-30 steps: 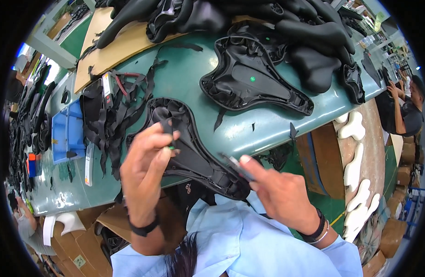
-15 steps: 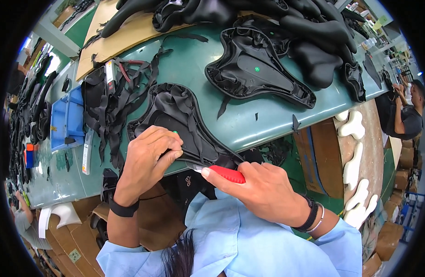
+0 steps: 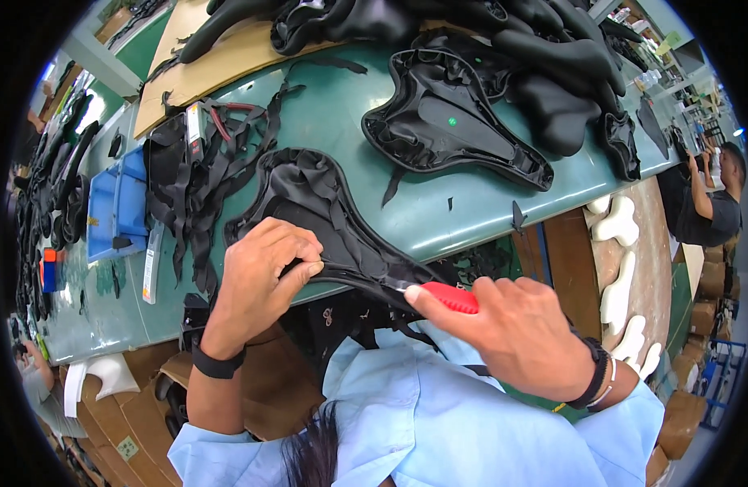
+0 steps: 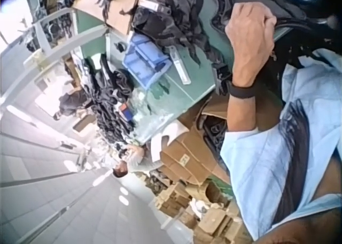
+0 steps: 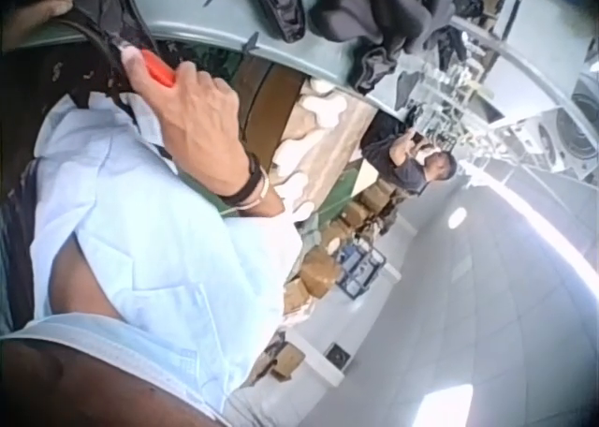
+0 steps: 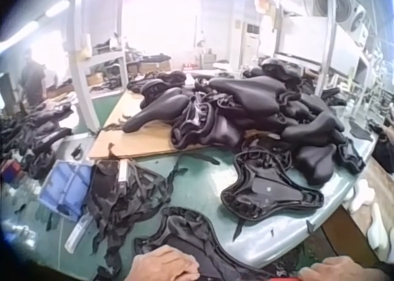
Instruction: The person picks up bicycle seats one at a time and uses a utility knife to trim excess material from the edges. They turn the seats over to reach different sides while cutting before placing the finished seats into a cardboard box.
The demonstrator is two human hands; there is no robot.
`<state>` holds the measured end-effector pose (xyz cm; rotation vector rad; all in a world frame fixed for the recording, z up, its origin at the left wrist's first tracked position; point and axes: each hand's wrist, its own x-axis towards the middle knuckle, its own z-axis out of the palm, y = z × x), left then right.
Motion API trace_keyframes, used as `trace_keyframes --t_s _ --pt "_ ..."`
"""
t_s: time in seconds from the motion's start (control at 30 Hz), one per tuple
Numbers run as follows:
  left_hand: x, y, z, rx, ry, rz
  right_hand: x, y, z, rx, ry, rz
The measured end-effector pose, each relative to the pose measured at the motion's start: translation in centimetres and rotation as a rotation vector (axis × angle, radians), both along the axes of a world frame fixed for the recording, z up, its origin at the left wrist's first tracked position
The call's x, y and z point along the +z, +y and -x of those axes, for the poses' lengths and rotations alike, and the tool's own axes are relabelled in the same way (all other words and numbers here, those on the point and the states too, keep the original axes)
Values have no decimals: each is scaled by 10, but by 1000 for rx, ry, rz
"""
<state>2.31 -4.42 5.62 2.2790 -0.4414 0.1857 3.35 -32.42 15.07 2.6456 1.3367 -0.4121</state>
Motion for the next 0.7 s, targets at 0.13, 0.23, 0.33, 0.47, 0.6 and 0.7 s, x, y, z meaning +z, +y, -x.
trace_keyframes --t_s 0.13,0.23,0.33,0.47,0.6,0.7 --pt "-7 -45 11 365 -70 -33 -26 -22 -16 -252 188 -775" --pt "2 -69 -3 354 -10 -125 -51 -10 -7 -630 414 -1159" --pt "11 -53 -29 74 35 -363 -57 6 5 -890 845 -1156" --pt "3 -28 -51 -158 53 -174 -67 15 16 -948 1032 -1107" --pt "3 -23 -51 -119 231 95 -59 31 10 -955 1156 -959" --pt "1 -24 -57 -110 234 152 -69 43 19 -813 934 -932"
